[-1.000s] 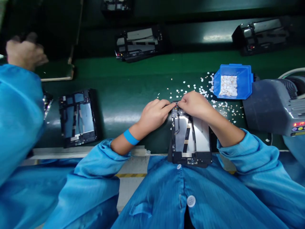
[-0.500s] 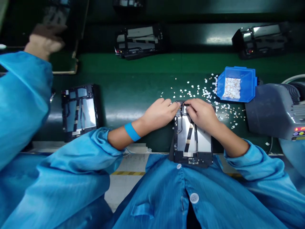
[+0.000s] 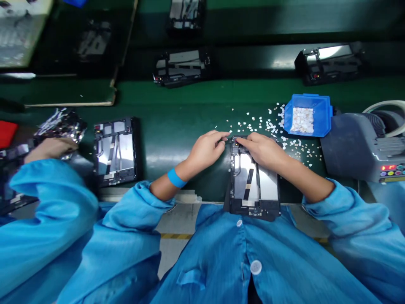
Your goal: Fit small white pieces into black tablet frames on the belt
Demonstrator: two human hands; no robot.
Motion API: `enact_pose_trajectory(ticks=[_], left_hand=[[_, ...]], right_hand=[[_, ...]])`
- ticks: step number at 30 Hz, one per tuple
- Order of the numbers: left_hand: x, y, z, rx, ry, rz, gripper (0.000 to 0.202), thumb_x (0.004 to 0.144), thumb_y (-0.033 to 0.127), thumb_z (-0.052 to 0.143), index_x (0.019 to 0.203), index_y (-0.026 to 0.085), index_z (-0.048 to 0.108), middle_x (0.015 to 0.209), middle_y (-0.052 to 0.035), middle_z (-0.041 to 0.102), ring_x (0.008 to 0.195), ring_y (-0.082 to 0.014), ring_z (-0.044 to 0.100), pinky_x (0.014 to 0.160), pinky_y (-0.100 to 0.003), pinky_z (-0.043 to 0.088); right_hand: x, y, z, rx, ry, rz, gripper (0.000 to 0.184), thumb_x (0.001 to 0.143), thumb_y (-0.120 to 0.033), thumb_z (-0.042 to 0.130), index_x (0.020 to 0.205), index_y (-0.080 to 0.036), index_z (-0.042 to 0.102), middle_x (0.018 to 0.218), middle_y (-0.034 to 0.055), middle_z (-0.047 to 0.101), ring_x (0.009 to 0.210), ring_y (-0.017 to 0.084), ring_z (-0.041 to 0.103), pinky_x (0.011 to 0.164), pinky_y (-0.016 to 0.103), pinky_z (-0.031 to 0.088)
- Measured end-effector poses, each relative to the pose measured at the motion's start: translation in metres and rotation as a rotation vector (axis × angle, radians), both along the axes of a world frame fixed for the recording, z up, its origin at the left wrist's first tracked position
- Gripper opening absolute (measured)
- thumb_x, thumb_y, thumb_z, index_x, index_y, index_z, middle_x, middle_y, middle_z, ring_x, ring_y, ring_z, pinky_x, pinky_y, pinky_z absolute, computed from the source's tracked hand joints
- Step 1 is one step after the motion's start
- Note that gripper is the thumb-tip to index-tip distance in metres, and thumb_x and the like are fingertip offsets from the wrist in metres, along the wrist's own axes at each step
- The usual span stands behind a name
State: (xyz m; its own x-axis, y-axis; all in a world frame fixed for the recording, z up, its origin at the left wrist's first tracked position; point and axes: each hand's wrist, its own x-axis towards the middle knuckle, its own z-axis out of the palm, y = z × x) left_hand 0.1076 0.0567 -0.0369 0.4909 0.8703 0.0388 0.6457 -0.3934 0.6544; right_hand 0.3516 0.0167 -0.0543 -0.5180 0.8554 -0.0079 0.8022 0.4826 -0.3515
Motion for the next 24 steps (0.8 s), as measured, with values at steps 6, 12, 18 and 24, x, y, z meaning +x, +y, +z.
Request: enact_pose_trajectory(ticks=[6,12,18,24], left_hand=[[0.009,0.003,0.001,-0.206,-0.066,0.066,0.032,0.099,0.023,0.059,0.125,0.016,0.075,0.106,-0.0081,0.080,0.093,-0.0211,0.072,0.086,-0.034,0.056],[0.022,0.017,-0.002,-0.280,-0.016,0.044,0.025,0.093,0.026,0.062,0.111,0.015,0.076,0.093,-0.0051,0.078,0.078,-0.0176,0.066,0.068,-0.029,0.046],[0.029,0.035,-0.009,-0.400,-0.055,-0.012,0.014,0.085,0.031,0.068,0.088,0.017,0.070,0.073,-0.0016,0.069,0.065,-0.0153,0.059,0.059,-0.027,0.039],[0.026,0.058,-0.017,-0.557,-0.050,-0.072,0.022,0.082,0.043,0.073,0.086,0.022,0.071,0.076,-0.0028,0.072,0.068,-0.0202,0.063,0.056,-0.031,0.043]], right_hand=[[0.004,-0.007,0.006,0.027,-0.113,0.044,0.047,0.104,-0.019,0.043,0.147,-0.028,0.061,0.117,0.0133,0.062,0.091,0.025,0.053,0.079,0.035,0.038],[-0.003,0.002,0.018,0.034,-0.148,0.074,0.047,0.101,-0.012,0.045,0.142,-0.026,0.064,0.116,0.0134,0.064,0.089,0.025,0.056,0.074,0.035,0.040],[0.039,-0.073,0.046,0.126,0.478,-0.298,0.027,0.100,-0.019,0.051,0.117,-0.025,0.072,0.110,0.0089,0.074,0.103,0.025,0.069,0.090,0.041,0.055],[0.134,-0.194,0.044,0.179,1.181,-1.274,0.020,0.088,-0.042,0.073,0.087,-0.025,0.063,0.063,-0.0053,0.060,0.046,0.010,0.048,0.044,0.023,0.039]])
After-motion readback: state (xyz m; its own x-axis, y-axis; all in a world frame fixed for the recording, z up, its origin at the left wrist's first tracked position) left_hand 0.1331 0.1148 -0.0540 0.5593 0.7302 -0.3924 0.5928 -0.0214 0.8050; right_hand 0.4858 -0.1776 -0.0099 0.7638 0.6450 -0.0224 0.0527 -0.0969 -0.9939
